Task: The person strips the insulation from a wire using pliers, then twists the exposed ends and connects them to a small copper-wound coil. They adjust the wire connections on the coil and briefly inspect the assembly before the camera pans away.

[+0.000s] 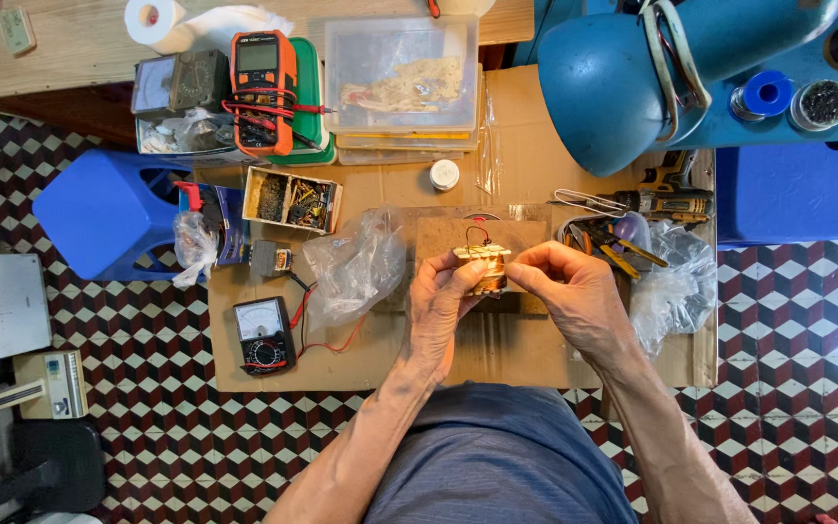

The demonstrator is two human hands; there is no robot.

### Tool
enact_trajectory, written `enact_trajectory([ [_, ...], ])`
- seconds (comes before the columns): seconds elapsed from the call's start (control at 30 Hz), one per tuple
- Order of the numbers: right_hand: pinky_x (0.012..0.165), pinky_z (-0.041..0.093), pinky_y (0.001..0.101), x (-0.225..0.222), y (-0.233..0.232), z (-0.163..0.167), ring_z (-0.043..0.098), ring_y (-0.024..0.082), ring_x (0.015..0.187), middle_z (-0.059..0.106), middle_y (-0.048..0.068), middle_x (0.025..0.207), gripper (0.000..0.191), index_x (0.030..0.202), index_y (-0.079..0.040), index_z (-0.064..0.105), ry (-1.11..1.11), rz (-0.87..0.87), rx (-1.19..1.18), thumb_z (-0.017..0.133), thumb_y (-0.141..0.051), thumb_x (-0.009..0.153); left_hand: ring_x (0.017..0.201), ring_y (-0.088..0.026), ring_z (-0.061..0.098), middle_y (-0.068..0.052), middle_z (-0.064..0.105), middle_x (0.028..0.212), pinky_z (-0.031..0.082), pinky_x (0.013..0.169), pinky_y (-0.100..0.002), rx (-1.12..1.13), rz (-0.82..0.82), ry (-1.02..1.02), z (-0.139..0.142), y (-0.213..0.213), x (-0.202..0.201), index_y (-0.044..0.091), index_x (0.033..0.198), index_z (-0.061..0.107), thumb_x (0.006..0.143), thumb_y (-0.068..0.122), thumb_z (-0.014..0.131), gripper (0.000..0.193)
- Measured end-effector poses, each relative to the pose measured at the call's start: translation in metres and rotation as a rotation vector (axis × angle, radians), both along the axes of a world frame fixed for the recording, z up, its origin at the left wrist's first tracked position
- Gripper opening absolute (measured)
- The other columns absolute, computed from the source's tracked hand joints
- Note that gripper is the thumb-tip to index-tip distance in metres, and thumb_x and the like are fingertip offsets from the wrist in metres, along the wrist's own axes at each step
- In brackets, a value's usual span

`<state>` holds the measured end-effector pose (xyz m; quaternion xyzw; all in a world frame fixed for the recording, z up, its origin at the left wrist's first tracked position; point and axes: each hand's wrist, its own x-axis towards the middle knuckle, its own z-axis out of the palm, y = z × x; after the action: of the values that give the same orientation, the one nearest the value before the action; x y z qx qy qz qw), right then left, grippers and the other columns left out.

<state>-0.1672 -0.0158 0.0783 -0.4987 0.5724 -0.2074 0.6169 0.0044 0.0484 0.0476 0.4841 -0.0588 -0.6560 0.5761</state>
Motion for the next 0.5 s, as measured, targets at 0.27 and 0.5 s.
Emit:
enact_trajectory([
  [0.27, 0.091, 0.05, 0.0229, 0.003, 0.001, -0.021, 0.062, 0.007, 0.101, 0.066, 0.012, 0.133, 0.01, 0.095, -0.002, 0.068, -0.438, -0.207, 0.112, 0.066, -0.012, 0.096, 0.104, -0.016, 0.067, -0.009, 0.068, 0.117, 0.056, 0.094, -0.033, 0.015, -0.029, 0.087, 0.003, -0.006, -0.004, 0.006, 0.13, 0.05, 0.09, 0.022, 0.075, 0.05],
  [0.5, 0.082, 0.052, 0.0242, 0.005, 0.003, -0.039, 0.059, 0.008, 0.086, 0.067, 0.016, 0.136, 0.006, 0.093, -0.003, 0.063, -0.388, -0.244, 0.099, 0.064, -0.008, 0.096, 0.108, -0.012, 0.065, -0.004, 0.066, 0.119, 0.057, 0.093, -0.034, 0.024, -0.181, -0.074, 0.013, -0.013, 0.001, 0.012, 0.147, 0.048, 0.094, 0.031, 0.063, 0.057],
])
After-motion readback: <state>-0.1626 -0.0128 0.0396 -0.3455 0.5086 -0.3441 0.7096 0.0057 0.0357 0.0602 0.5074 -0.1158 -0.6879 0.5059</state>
